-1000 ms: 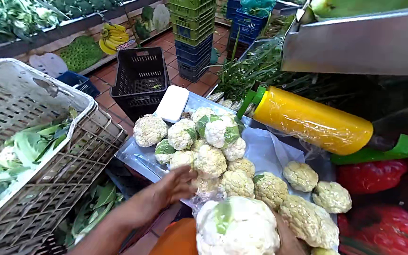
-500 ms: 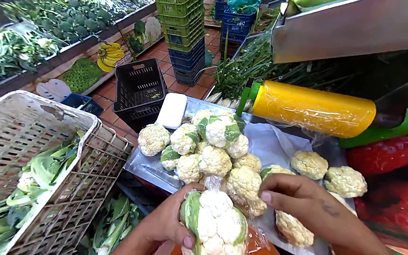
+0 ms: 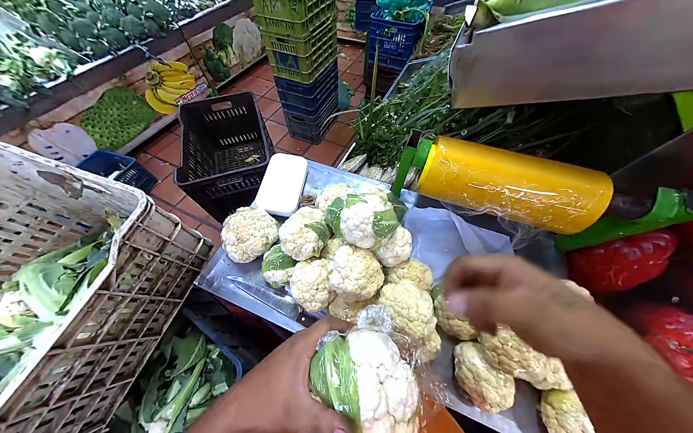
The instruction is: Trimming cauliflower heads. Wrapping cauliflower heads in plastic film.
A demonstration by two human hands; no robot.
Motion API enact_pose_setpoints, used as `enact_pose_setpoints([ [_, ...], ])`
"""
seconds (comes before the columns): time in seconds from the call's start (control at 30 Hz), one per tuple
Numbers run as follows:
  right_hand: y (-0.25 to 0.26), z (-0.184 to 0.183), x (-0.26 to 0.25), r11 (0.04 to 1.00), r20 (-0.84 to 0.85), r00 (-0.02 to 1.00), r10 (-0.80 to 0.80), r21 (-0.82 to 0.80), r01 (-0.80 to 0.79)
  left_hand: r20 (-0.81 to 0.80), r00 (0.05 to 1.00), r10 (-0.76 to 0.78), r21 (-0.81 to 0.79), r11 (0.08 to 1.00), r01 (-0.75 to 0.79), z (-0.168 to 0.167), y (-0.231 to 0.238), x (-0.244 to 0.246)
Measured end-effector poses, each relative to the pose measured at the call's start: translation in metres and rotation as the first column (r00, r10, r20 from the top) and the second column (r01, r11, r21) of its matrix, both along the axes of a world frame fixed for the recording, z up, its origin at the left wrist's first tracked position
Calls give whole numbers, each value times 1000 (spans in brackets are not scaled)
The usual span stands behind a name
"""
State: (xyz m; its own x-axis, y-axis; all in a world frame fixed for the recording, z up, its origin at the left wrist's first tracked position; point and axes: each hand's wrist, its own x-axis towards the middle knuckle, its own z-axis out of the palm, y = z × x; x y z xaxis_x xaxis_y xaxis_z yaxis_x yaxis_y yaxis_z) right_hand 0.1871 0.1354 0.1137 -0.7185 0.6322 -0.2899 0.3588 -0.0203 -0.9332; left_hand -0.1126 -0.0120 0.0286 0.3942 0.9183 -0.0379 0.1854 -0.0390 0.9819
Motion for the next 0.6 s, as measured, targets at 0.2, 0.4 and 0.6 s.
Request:
enact_pose_setpoints([
  [0.2, 9, -4, 4, 997, -256, 964, 78, 0, -80, 108, 994, 34, -12, 999, -33, -8, 0, 0],
  [0.4, -30, -15, -1, 973, -71, 970, 231, -8, -232, 212, 972, 105, -45, 994, -98, -21, 0, -5],
  [0.6, -67, -25, -21, 973, -503, 842, -197, 9, 233, 390, 921, -3, -49, 999, 24, -21, 8, 4],
])
